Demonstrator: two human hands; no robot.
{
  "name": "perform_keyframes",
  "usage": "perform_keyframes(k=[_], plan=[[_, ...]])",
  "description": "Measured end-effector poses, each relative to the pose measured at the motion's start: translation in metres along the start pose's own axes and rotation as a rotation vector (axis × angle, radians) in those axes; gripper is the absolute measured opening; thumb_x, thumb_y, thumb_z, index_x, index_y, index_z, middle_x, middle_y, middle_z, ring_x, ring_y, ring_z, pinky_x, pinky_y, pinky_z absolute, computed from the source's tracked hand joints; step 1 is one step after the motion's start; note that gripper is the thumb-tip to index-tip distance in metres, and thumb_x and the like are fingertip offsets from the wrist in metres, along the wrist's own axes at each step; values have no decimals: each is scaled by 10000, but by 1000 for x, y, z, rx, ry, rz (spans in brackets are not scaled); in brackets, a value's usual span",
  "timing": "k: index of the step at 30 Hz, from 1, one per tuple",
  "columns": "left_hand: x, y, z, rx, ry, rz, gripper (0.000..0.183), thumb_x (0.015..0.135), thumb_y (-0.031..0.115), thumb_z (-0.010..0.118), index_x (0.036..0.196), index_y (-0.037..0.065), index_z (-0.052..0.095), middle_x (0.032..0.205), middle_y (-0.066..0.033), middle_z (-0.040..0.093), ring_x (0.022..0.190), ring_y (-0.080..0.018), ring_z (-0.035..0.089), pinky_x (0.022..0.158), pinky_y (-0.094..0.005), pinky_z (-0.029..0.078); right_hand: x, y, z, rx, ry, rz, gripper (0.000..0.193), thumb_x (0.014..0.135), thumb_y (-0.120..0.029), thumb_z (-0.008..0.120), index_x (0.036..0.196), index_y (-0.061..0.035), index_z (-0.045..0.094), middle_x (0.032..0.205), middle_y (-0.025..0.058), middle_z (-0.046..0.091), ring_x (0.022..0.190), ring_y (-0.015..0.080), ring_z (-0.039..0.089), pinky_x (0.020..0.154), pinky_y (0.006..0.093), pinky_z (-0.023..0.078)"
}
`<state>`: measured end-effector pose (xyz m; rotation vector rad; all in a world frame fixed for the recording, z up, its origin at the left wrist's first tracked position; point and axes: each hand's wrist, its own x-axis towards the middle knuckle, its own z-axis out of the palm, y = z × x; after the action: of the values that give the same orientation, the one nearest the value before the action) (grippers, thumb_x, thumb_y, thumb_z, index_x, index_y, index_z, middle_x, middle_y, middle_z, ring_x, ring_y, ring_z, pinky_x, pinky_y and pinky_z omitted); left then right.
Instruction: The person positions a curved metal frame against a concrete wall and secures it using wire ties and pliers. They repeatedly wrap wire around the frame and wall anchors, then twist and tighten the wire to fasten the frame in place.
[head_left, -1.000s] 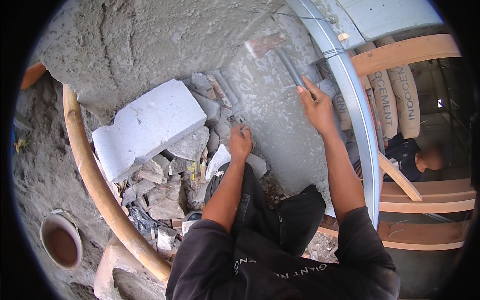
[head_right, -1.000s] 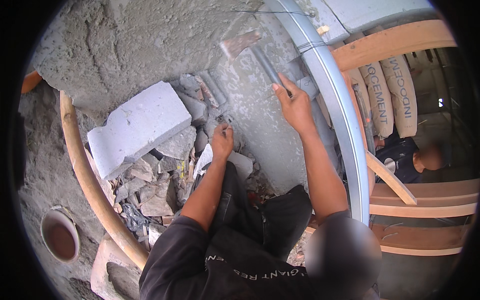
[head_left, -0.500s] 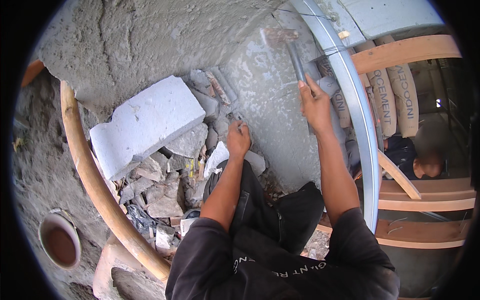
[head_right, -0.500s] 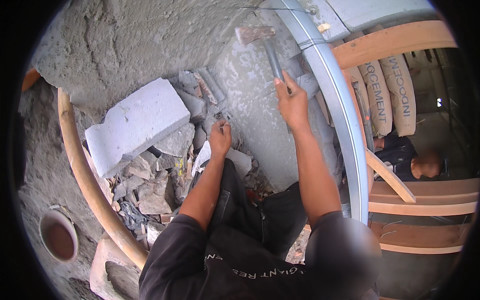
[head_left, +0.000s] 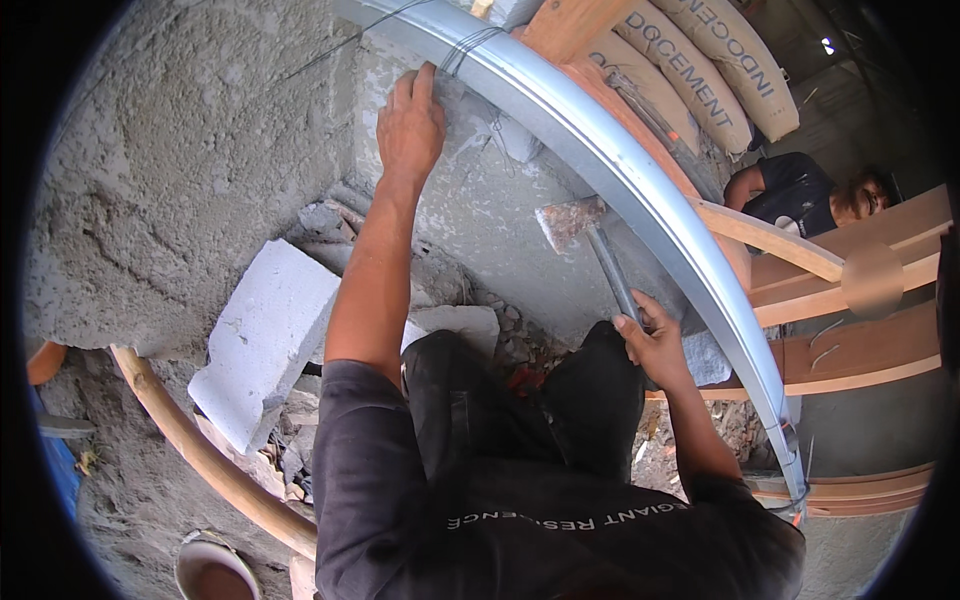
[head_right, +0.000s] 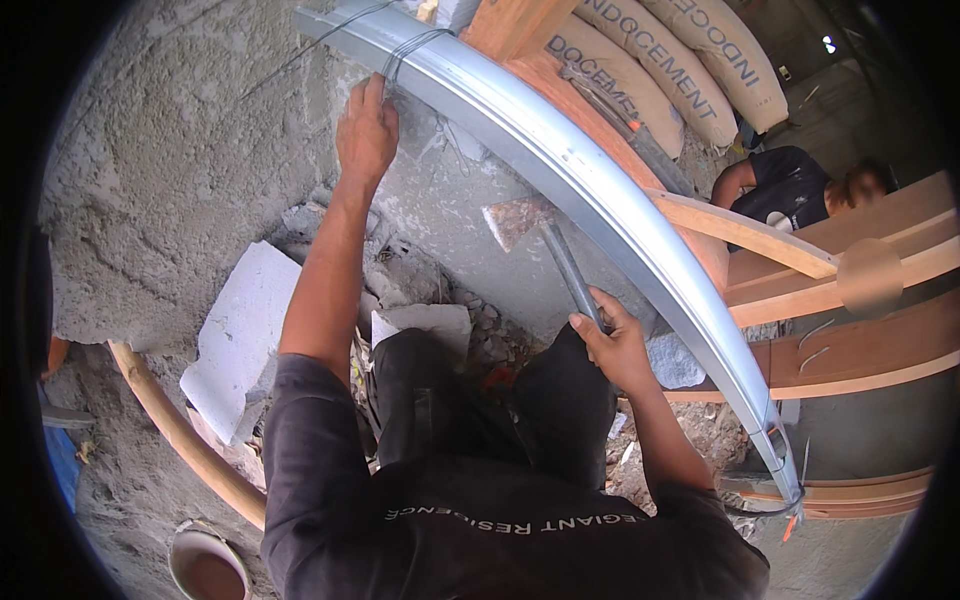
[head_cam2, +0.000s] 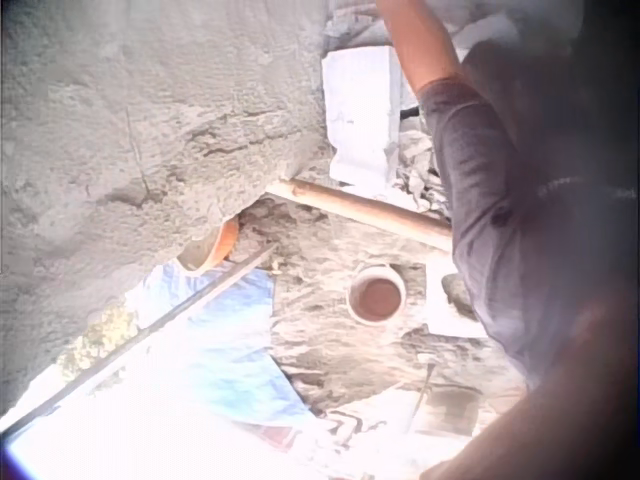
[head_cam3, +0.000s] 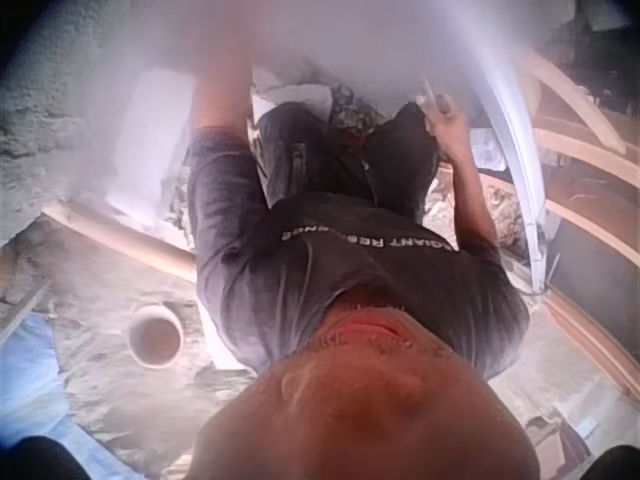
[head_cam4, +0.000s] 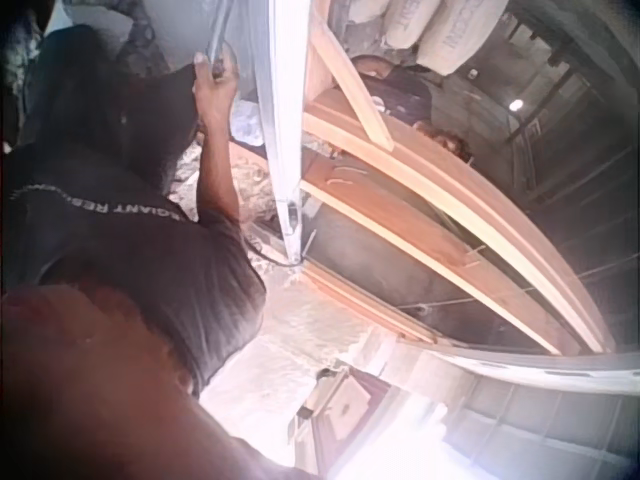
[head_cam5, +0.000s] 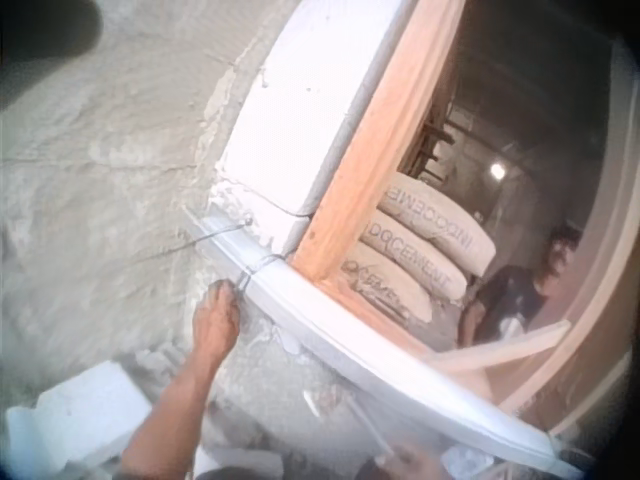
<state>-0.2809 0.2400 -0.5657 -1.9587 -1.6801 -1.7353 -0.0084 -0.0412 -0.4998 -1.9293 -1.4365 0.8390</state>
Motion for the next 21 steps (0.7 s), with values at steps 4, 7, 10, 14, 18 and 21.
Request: perform_keyframes(k=[4, 7, 10, 14, 18, 21], plan=[[26, 7, 3, 186, -107, 128, 253, 776, 177, 612, 961, 6, 628, 1011, -182, 530, 961, -340, 521, 807, -437, 416, 14, 7, -11, 3, 110, 40, 455, 892, -202, 606, 1253, 32, 460, 675, 0, 508, 456, 50, 436, 413, 213, 351], [27, 14, 0, 235, -146, 135, 242, 762, 187, 624, 908, -5, 641, 999, -177, 540, 961, -340, 522, 797, -427, 412, 16, 7, -12, 46, 127, 90, 454, 892, -208, 607, 1251, 29, 460, 670, 1, 501, 455, 52, 435, 411, 211, 350], [32, 6, 13, 293, -104, 193, 270, 741, 191, 642, 935, 2, 642, 989, -169, 554, 960, -340, 526, 791, -428, 415, 1, 16, -15, 116, 58, 138, 423, 888, -228, 613, 1209, 20, 490, 678, 4, 501, 475, 57, 448, 427, 218, 358], [23, -2, 32, 268, -6, 316, 322, 734, 180, 642, 1007, 14, 604, 976, -176, 576, 937, -350, 540, 764, -451, 429, -47, 25, -28, 78, -103, 198, 356, 875, -262, 633, 1100, 3, 555, 698, 8, 513, 558, 72, 491, 496, 244, 386], [17, -5, 42, 214, -84, 215, 293, 751, 158, 623, 1003, 12, 595, 933, -192, 586, 862, -370, 555, 731, -467, 435, -100, 18, -51, 60, -244, 178, 311, 862, -254, 645, 1019, 8, 588, 699, 24, 529, 622, 98, 516, 547, 263, 401], [21, -19, 43, 268, -76, 278, 233, 748, 116, 602, 950, 0, 592, 892, -197, 579, 803, -383, 537, 705, -470, 427, -127, 5, -83, -11, -132, -117, 295, 831, -229, 660, 972, 23, 600, 702, 61, 560, 606, 127, 529, 547, 273, 409]])
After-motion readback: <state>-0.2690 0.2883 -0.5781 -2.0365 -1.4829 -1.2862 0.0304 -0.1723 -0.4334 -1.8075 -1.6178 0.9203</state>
